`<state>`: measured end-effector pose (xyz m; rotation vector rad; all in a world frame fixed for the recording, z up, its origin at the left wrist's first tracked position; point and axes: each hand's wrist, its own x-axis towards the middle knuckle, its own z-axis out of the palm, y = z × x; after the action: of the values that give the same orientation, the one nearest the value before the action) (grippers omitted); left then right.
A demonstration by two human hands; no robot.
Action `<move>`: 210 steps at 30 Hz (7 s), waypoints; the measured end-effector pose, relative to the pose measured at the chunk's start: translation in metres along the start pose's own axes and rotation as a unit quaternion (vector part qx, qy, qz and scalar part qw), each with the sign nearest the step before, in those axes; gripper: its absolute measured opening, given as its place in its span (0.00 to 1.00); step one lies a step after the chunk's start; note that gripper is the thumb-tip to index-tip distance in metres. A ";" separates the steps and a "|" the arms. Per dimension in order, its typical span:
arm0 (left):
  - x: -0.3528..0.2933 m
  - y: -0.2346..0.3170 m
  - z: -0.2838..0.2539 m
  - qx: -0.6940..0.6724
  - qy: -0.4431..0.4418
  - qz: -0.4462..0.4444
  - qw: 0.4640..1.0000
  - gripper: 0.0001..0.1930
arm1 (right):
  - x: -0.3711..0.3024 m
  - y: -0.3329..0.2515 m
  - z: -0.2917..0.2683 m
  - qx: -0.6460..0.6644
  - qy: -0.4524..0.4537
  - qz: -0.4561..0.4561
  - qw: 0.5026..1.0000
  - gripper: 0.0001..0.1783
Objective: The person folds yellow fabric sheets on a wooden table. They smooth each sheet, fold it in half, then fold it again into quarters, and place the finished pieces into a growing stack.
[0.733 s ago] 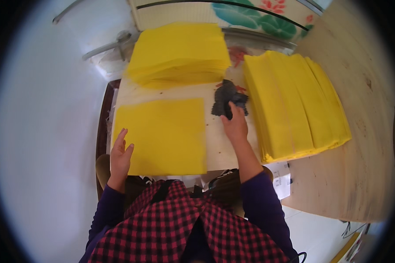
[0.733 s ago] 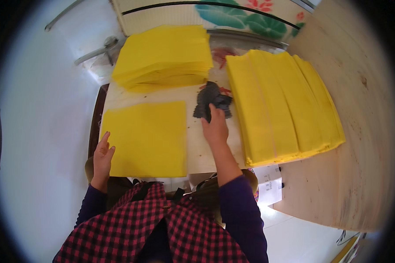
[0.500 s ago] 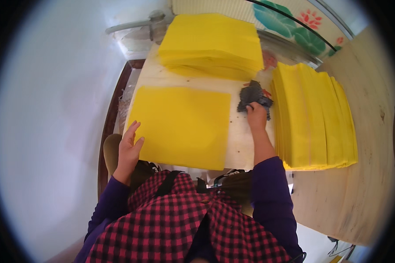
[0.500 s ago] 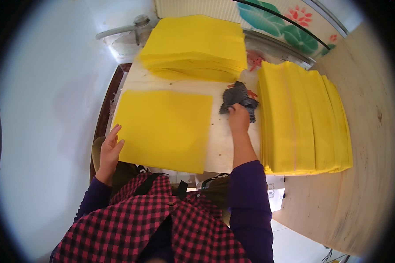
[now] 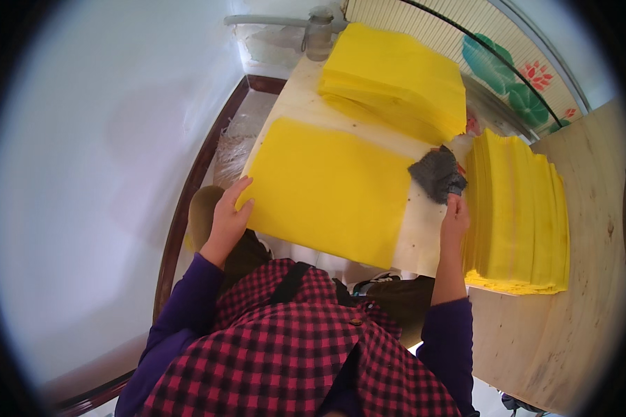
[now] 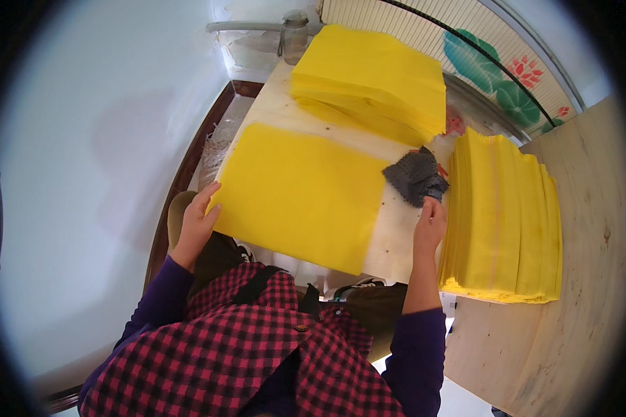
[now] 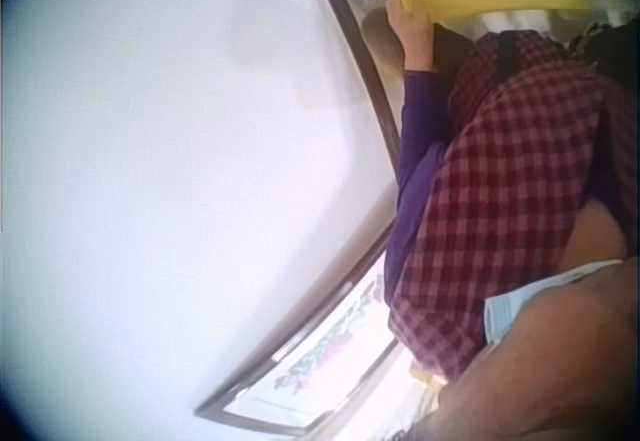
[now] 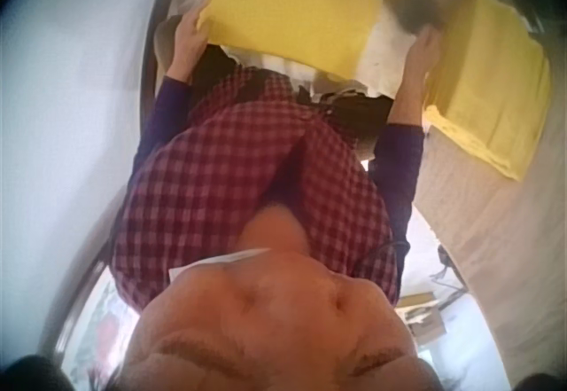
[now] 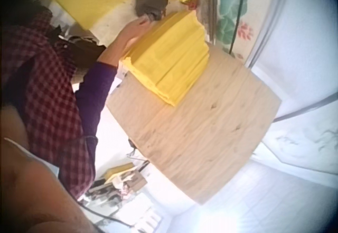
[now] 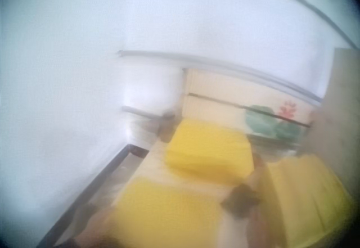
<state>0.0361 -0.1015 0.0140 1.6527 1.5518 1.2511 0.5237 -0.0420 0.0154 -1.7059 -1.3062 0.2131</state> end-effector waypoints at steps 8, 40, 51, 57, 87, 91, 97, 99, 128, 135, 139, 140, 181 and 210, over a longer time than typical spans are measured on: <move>-0.002 0.003 -0.011 0.021 -0.012 0.020 1.000 0.10 | -0.116 -0.067 0.005 0.062 -0.154 -0.030 0.986 0.06; 0.086 -0.013 0.023 0.177 -0.125 0.234 0.948 0.06 | -0.052 -0.080 0.063 -0.098 -0.221 -0.135 0.961 0.09; 0.072 -0.016 0.009 0.172 -0.120 0.241 0.948 0.06 | -0.081 -0.083 0.049 -0.107 -0.231 -0.139 0.957 0.10; 0.091 -0.014 0.009 0.168 -0.110 0.241 0.950 0.07 | -0.081 -0.094 0.049 -0.101 -0.216 -0.133 0.962 0.10; 0.067 -0.015 -0.006 0.149 -0.143 0.232 0.950 0.09 | -0.105 -0.092 0.045 -0.098 -0.230 -0.115 0.961 0.12; 0.047 -0.022 -0.017 0.076 -0.014 0.156 0.985 0.09 | -0.095 -0.080 0.040 -0.027 -0.187 0.000 0.982 0.14; -0.034 -0.018 -0.038 -0.307 0.094 -0.276 0.906 0.12 | -0.109 -0.072 0.001 0.007 -0.173 0.109 0.979 0.14; -0.053 -0.013 -0.033 -0.372 0.124 -0.363 0.845 0.14 | -0.118 -0.073 -0.008 0.013 -0.181 0.143 0.973 0.14; -0.043 0.008 -0.023 -0.224 0.066 -0.167 0.958 0.12 | -0.123 -0.088 0.002 0.081 -0.199 0.061 0.975 0.10; -0.031 0.008 -0.018 -0.224 0.028 -0.126 0.966 0.10 | -0.089 -0.083 0.032 -0.016 -0.237 0.018 0.971 0.12; -0.029 0.004 -0.021 -0.185 0.019 -0.108 0.977 0.10 | -0.096 -0.090 0.028 0.020 -0.249 0.041 0.968 0.12; -0.027 0.005 -0.022 -0.158 0.011 -0.096 0.983 0.10 | -0.099 -0.091 0.028 0.024 -0.258 0.029 0.965 0.12; 0.023 0.012 0.051 0.274 -0.159 0.143 0.938 0.26 | 0.037 -0.026 0.042 -0.142 -0.110 -0.114 0.977 0.19; 0.023 0.010 0.050 0.269 -0.166 0.135 0.939 0.26 | 0.034 -0.043 0.091 0.079 -0.072 -0.009 0.994 0.14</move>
<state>0.0826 -0.0718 0.0081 2.3475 1.5704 0.6317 0.4527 0.0363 0.0115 -1.5683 -1.3710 0.4249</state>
